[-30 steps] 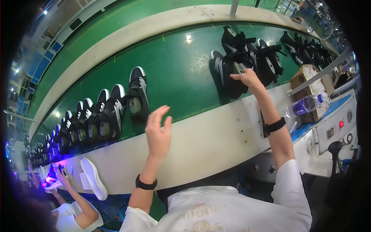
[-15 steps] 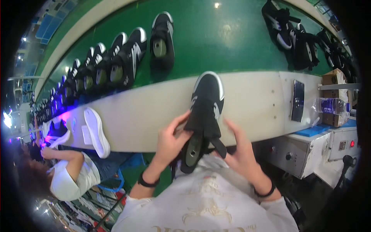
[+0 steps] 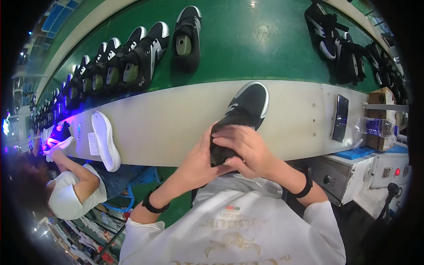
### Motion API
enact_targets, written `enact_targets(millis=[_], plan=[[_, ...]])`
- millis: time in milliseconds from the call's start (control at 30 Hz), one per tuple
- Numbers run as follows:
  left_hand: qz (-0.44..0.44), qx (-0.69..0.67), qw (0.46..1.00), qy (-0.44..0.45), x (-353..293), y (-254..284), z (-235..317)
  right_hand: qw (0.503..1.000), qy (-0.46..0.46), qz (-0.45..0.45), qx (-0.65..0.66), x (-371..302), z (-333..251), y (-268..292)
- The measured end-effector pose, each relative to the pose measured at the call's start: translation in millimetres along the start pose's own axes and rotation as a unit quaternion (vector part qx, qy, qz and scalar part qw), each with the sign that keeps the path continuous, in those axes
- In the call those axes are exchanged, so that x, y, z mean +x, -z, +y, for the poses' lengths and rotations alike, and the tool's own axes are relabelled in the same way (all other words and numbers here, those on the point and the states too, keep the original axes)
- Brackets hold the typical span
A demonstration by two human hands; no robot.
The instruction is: Securing Velcro straps on athletic shoes as they move along an assembly line conveyor belt.
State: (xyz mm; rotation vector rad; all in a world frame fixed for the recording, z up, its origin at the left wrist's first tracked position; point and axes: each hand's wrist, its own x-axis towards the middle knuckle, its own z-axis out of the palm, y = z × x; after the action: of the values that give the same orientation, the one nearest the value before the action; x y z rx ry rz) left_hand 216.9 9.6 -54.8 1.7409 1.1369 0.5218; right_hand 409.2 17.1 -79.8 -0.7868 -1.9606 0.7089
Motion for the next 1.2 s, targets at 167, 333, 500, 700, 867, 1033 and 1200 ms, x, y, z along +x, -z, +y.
enact_targets(millis=[167,333,500,700,867,1033,1200], plan=[[-0.066,0.048,0.997,0.017,12.5,-5.4,-10.7,0.868,-0.342,0.211,0.293,16.3,-41.8,-18.9],[-0.039,0.067,0.997,-0.001,21.9,-11.0,-0.2,0.957,-0.183,0.197,0.110,7.1,-29.3,-21.4],[-0.189,-0.160,0.969,-0.007,37.7,8.5,-46.9,0.989,-0.109,0.051,0.084,-7.4,-9.0,23.4],[-0.138,-0.101,0.982,0.084,14.9,8.6,-13.8,0.990,-0.119,0.012,0.069,-4.8,-6.5,24.8],[-0.143,-0.016,0.988,0.055,20.2,8.1,-0.7,0.997,-0.072,-0.012,0.011,-13.1,-1.8,28.7],[-0.203,-0.044,0.977,0.038,35.2,27.9,-10.5,0.988,-0.120,-0.085,0.049,-7.3,3.5,48.4],[-0.201,-0.274,0.937,0.074,38.9,19.8,-48.6,0.984,-0.133,-0.118,0.020,-2.1,11.9,51.3]])
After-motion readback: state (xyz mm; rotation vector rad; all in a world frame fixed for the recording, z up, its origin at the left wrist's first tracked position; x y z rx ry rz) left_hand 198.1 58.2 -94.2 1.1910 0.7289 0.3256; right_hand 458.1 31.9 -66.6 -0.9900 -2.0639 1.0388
